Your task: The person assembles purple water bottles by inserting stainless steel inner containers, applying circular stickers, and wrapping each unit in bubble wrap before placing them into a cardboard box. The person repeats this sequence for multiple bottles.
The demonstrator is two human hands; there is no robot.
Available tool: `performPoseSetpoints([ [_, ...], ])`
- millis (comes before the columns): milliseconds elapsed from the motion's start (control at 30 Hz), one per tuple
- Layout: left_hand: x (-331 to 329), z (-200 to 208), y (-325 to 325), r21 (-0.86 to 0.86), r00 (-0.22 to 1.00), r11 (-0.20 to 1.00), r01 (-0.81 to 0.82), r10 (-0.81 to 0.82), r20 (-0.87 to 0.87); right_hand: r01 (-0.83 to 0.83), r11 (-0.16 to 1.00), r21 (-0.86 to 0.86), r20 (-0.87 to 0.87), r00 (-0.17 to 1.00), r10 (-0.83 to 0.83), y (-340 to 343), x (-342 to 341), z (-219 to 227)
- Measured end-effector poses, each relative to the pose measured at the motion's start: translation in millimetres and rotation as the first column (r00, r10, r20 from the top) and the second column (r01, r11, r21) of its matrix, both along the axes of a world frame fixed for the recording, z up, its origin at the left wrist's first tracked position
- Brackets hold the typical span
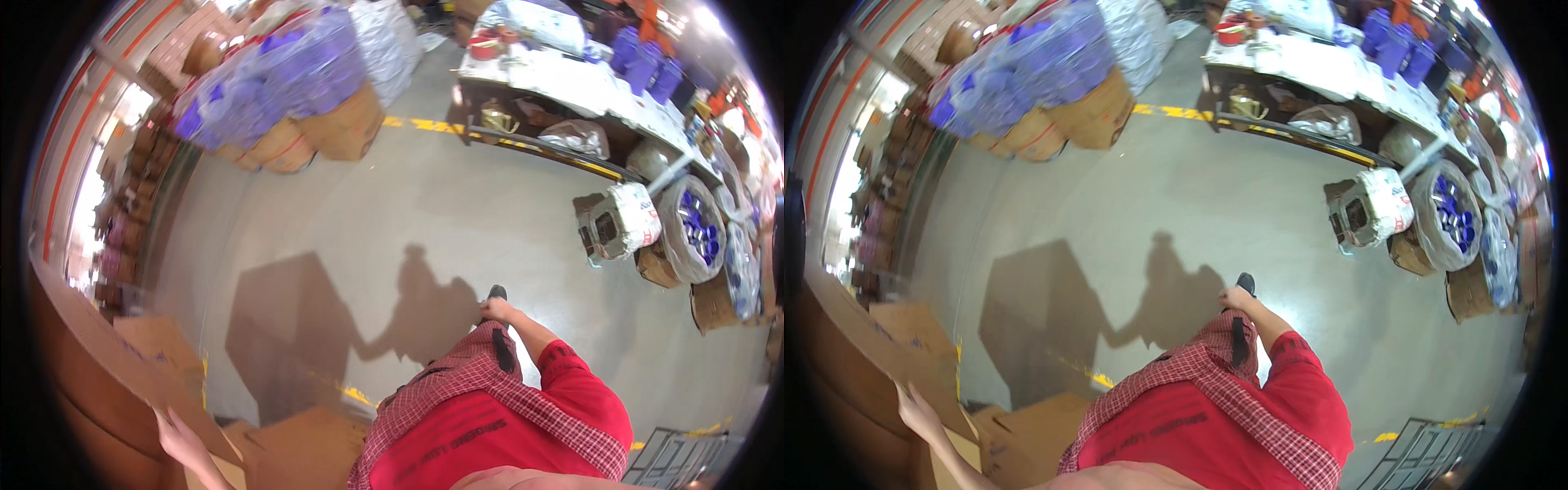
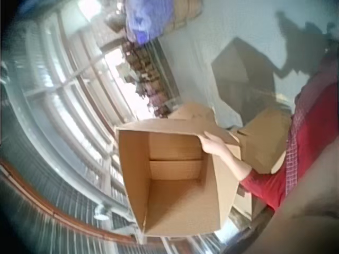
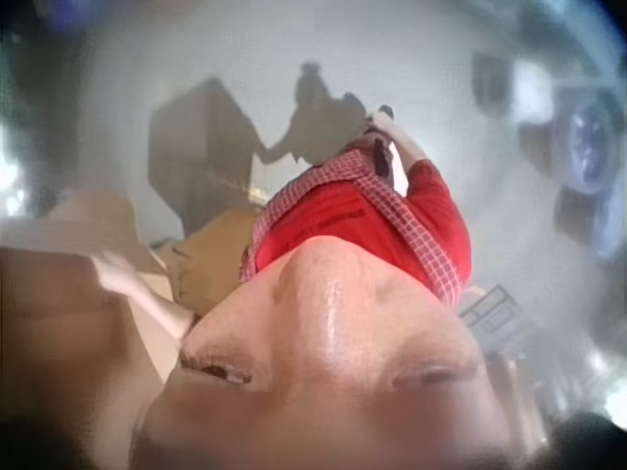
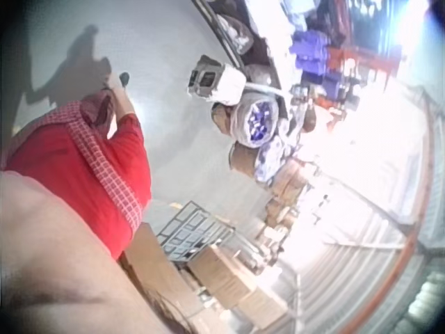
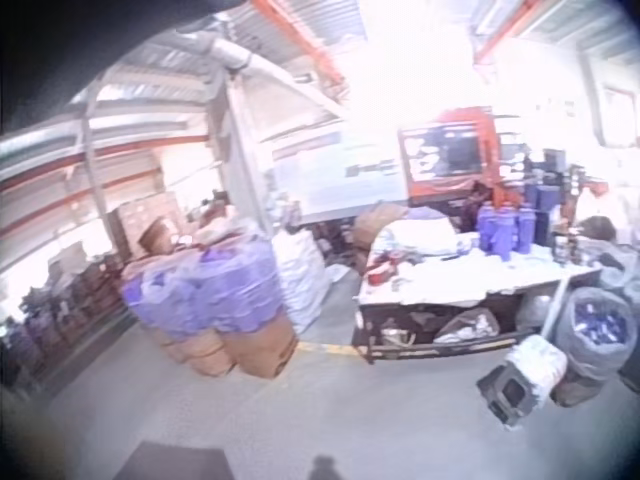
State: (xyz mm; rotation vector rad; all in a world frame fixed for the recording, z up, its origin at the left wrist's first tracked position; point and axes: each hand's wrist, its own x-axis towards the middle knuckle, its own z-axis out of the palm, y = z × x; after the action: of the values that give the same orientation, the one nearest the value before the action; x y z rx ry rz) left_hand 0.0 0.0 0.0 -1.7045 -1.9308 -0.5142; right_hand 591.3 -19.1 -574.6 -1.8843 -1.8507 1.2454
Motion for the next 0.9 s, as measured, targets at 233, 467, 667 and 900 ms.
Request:
performPoseSetpoints([
  [233, 80.5, -82.8, 82.2, -0.059, 0.968, 0.972, -0.227, 0.219, -0.124, 0.406, 0.684, -0.606, 0.381, 0.903, -0.198, -132.7, 216.4, -53.1],
  [467, 146.6, -204.7, 252.0, -0.316, 0.987, 0.936, -0.154, 0.133, -0.087, 0.788, 0.487, -0.377, 0.102, 0.558, -0.823, -92.0, 358.3, 11.4],
  [667, 285.2, -371.0, 349.9, -0.446, 0.982, 0.888, 0.112, -0.030, 0.186, 0.624, 0.714, -0.318, 0.053, 0.763, -0.644, -44.1, 412.2, 31.2],
  [900, 656.9, -529.6, 420.0, -0.382, 0.718, 0.863, 0.330, 0.032, 0.695, 0.693, 0.684, -0.227, 0.278, 0.719, -0.636, -5.1, 592.9, 29.4],
])
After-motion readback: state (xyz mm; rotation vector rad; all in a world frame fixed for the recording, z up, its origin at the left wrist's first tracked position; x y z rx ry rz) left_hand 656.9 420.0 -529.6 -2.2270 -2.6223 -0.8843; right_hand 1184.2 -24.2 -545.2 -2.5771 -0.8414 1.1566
